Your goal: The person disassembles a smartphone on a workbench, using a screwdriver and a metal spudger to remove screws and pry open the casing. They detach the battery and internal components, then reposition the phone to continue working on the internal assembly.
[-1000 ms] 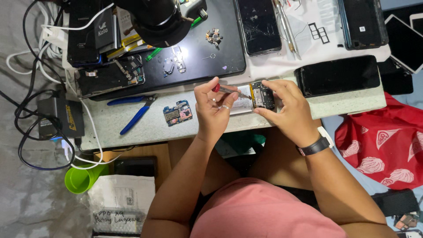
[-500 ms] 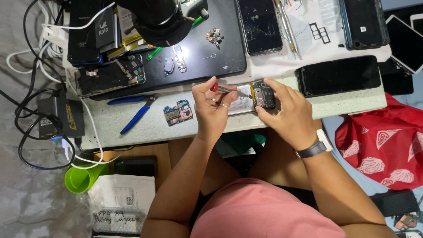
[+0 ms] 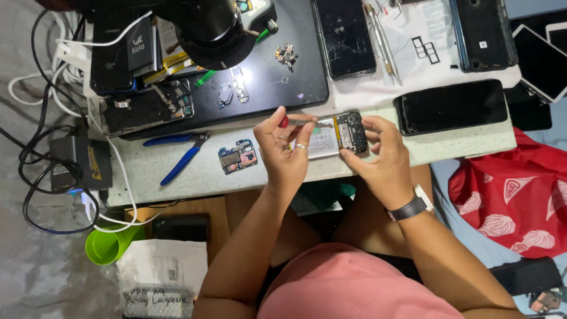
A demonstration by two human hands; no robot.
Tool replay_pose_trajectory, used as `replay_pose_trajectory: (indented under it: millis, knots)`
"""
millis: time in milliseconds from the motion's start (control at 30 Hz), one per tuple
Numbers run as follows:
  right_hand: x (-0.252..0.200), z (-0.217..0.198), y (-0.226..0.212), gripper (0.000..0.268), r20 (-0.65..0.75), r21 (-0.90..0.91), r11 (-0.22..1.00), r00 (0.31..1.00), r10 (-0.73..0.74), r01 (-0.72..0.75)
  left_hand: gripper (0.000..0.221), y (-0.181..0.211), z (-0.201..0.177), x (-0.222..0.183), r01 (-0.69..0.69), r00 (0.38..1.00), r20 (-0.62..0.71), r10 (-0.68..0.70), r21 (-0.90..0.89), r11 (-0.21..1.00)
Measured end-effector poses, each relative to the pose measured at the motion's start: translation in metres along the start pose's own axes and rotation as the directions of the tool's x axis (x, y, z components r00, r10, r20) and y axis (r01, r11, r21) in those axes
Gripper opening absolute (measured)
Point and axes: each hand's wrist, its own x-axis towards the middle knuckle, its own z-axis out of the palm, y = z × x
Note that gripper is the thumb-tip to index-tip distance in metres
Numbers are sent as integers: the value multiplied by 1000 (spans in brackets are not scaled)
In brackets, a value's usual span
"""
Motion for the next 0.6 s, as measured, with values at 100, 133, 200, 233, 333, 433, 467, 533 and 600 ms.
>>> replay_pose_trajectory:
  millis: [100, 133, 200, 233, 333, 433, 467, 533, 600]
  knots:
    - [-4, 2, 6, 72, 13, 83, 993, 996, 88, -89, 49, -1, 12, 13, -88, 995, 35, 89, -35, 996]
    - [-5, 3, 8, 73, 13, 91, 992, 996, 91, -92, 50, 1, 14, 15, -129, 990, 61, 125, 58, 990]
    - [-2, 2, 10, 75, 6, 95, 991, 996, 94, -94, 51, 2, 21, 26, -231, 970, 130, 206, 221, 948]
    - [-1, 2, 10, 76, 8, 94, 990, 995, 102, -103, 51, 3, 25, 31, -272, 957, 171, 235, 240, 932]
    - [0, 0, 8, 75, 8, 52, 994, 996, 92, -92, 51, 4, 31, 43, -362, 916, 277, 292, 251, 898]
    - [2, -4, 4, 71, 18, 33, 998, 998, 58, -58, 54, 5, 33, 47, -365, 900, 331, 283, 219, 905]
    - [2, -5, 2, 69, 22, 34, 998, 999, 45, -45, 56, 6, 33, 47, -360, 900, 340, 273, 226, 905]
    - [5, -6, -1, 68, 32, 34, 998, 998, 51, -52, 57, 5, 33, 47, -345, 902, 348, 254, 228, 911]
    - [5, -7, -3, 68, 36, 37, 998, 998, 57, -59, 57, 4, 34, 46, -322, 908, 348, 235, 220, 921]
